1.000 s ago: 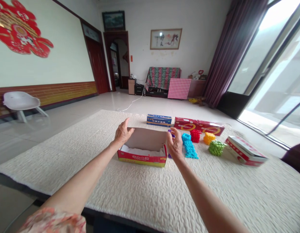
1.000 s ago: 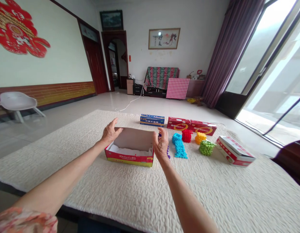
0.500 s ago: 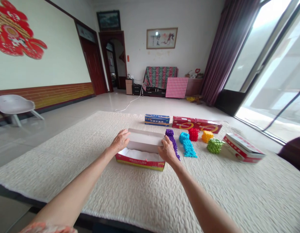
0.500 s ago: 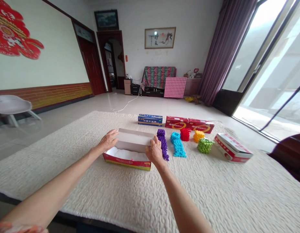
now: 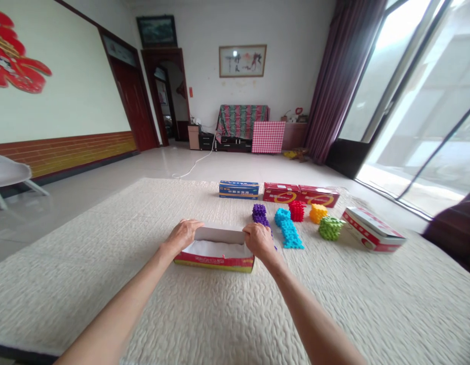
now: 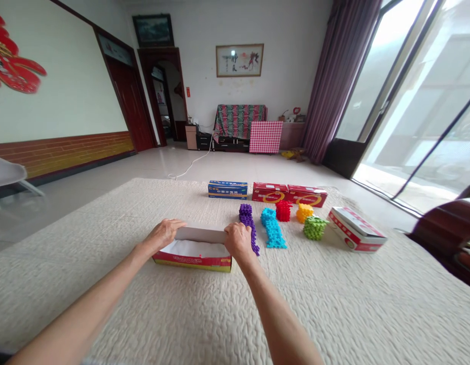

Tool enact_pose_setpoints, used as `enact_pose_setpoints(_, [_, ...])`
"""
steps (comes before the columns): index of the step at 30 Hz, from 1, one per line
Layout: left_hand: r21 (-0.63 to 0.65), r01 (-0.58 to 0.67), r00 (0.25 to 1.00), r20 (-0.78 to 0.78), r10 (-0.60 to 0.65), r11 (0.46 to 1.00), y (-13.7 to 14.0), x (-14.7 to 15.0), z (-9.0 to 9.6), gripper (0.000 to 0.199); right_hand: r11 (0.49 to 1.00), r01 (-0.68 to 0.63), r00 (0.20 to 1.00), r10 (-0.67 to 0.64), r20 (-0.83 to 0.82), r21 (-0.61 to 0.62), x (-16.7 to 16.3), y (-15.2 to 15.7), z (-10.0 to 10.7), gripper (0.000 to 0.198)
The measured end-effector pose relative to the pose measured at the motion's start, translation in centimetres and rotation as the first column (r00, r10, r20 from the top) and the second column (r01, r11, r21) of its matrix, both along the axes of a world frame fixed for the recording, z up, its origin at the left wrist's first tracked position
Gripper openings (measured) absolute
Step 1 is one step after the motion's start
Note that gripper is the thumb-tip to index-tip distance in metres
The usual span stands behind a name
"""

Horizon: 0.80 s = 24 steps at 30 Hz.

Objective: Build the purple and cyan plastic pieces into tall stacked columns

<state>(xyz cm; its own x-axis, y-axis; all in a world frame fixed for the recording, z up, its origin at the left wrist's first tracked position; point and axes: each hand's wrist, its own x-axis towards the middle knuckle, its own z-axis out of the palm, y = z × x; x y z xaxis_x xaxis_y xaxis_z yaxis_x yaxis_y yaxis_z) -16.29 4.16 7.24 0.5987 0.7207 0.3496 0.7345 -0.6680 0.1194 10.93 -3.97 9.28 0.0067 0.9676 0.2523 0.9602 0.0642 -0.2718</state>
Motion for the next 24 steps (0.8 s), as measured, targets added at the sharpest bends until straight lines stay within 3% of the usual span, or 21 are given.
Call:
enact_pose_setpoints(10, [-0.049, -0.143, 0.988, 0.049, 0.145, 0.989, 4.9, 1.8, 0.4, 0.053, 0.997, 0.028, 1.000, -0.027, -0.014, 0.072, 1.0, 5.0, -0.1, 0.027])
enact_pose_setpoints(16, [-0.242, -0.032, 0.999, -0.051, 0.020, 0.970, 6.6, 2.2, 2.7, 0.041, 0.998, -0.047, 0.999, 0.047, -0.017, 0.034, 2.5, 6.6, 0.1, 0.026])
enact_pose_setpoints(18, [-0.275, -0.054, 0.998, -0.041, 0.045, 0.960, 7.1, 2.4, 3.3, 0.041, 0.998, -0.062, 0.998, 0.063, -0.032, 0.034, 2.9, 7.1, -0.1, 0.025])
enact_pose_setpoints(24, [-0.309, -0.029, 0.999, -0.048, 0.015, 0.951, 8.4, 2.8, 3.2, 0.041, 0.985, -0.088, 0.978, 0.114, -0.175, 0.147, 4.0, 8.4, -0.7, 0.026])
